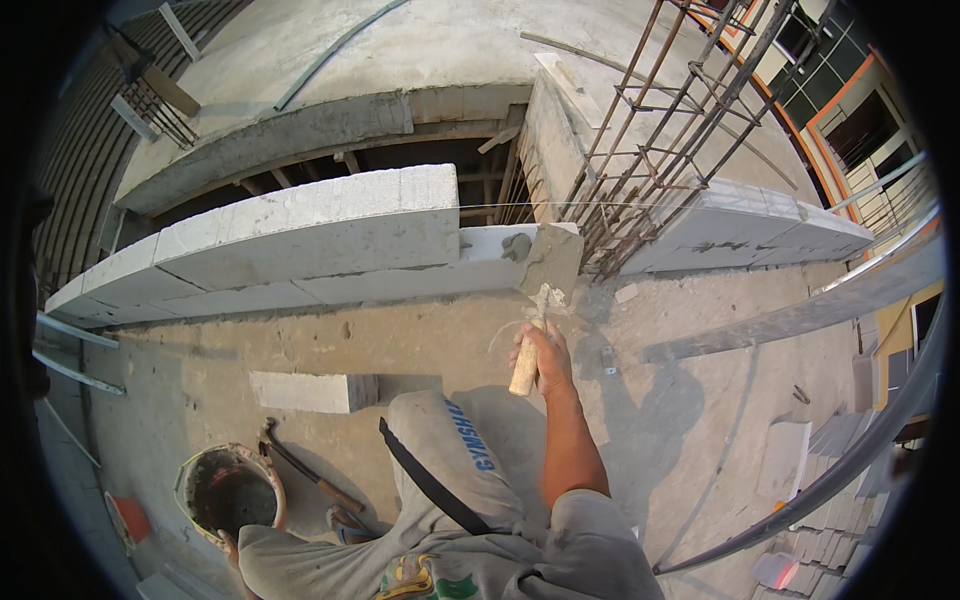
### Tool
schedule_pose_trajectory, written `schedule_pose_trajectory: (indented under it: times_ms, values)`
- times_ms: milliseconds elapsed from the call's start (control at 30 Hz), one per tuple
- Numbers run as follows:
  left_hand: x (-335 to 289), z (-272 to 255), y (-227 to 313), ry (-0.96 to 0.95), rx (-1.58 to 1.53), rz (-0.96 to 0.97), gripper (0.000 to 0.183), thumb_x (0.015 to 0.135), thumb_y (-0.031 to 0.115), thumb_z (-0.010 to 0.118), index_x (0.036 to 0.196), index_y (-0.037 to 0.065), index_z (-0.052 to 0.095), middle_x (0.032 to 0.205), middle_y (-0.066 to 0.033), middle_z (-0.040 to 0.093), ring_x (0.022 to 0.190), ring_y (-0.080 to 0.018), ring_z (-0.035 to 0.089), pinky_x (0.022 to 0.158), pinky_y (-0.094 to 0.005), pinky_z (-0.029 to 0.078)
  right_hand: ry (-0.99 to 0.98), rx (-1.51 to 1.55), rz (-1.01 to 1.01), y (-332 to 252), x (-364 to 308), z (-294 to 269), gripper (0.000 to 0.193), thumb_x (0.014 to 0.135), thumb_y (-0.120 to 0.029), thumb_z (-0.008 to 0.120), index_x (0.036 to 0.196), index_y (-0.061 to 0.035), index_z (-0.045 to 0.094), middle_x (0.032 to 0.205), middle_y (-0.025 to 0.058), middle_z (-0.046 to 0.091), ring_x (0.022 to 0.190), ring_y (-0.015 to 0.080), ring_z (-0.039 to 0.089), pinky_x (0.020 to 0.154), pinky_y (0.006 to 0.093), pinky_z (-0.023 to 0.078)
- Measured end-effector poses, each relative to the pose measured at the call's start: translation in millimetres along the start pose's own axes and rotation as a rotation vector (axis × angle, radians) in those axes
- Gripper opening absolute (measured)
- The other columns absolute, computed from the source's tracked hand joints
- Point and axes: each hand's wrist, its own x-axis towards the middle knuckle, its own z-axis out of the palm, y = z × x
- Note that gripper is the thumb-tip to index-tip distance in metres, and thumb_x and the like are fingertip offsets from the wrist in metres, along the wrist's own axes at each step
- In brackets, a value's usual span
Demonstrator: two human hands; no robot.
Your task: The person scoops mortar from a bucket with a trowel and applies it to a low wall. They place a white block onto the mortar, adjust it with a hammer, then retrieve and cut another block with a machete before positioning it on the wall.
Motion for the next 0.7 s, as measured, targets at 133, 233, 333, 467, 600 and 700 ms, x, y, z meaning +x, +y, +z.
schedule_pose_trajectory:
  times_ms: [133,233,333,467,600,700]
  values:
    - [2.5,1.9,-5.9,-0.006,0.004,0.008,0.038,0.091,0.036,0.058,0.12,0.019,0.039,0.056,-0.01,0.041,0.048,-0.0265,0.042,0.047,-0.0401,0.033,0.296,-0.538,0.109,-14.0,-8.9,3.8,0.032,0.087,-0.023,0.061,0.111,-0.0045,0.051,0.075,0.008,0.055,0.046,0.0185,0.053,0.041,0.0345,0.047]
    - [4.8,3.2,-9.4,-0.005,0.004,0.022,0.039,0.092,0.034,0.058,0.123,0.02,0.039,0.056,-0.0107,0.041,0.048,-0.0273,0.042,0.048,-0.0406,0.033,0.318,-0.589,0.131,-15.4,-10.5,8.0,0.036,0.089,-0.028,0.062,0.118,-0.0084,0.054,0.071,0.0087,0.055,0.044,0.0202,0.054,0.038,0.0365,0.047]
    - [7.1,2.1,-10.7,-0.002,0.006,0.042,0.041,0.092,0.032,0.058,0.126,0.02,0.038,0.057,-0.0114,0.041,0.049,-0.0281,0.042,0.048,-0.0411,0.034,0.218,-0.758,0.163,-16.3,-2.4,20.5,0.045,0.089,-0.03,0.061,0.123,-0.0025,0.052,0.072,0.0118,0.058,0.046,0.0225,0.058,0.04,0.0378,0.048]
    - [9.6,1.6,-11.7,0.007,0.016,0.068,0.044,0.093,0.029,0.058,0.131,0.021,0.038,0.058,-0.0123,0.042,0.049,-0.0292,0.043,0.049,-0.0419,0.034,0.082,-1.08,0.103,-16.8,18.5,47.8,0.054,0.088,-0.029,0.059,0.119,0.0146,0.05,0.086,0.0263,0.066,0.061,0.0323,0.069,0.052,0.0413,0.053]
    - [13.2,7.3,-16.5,0.008,0.026,0.093,0.047,0.093,0.027,0.057,0.135,0.022,0.037,0.058,-0.0132,0.042,0.05,-0.0303,0.043,0.049,-0.0426,0.034,-0.05,-1.276,0.122,-30.9,33.1,60.7,0.052,0.085,-0.026,0.058,0.113,0.0183,0.055,0.092,0.0337,0.065,0.067,0.0378,0.07,0.062,0.0439,0.055]
    - [19.2,13.4,-26.8,0.017,0.034,0.133,0.049,0.094,0.025,0.057,0.139,0.023,0.037,0.059,-0.0139,0.043,0.05,-0.0312,0.043,0.05,-0.0432,0.035,-0.129,-1.378,0.214,-47.2,34.4,63.9,0.05,0.083,-0.026,0.058,0.108,0.0172,0.059,0.095,0.035,0.065,0.076,0.0401,0.069,0.07,0.0444,0.055]
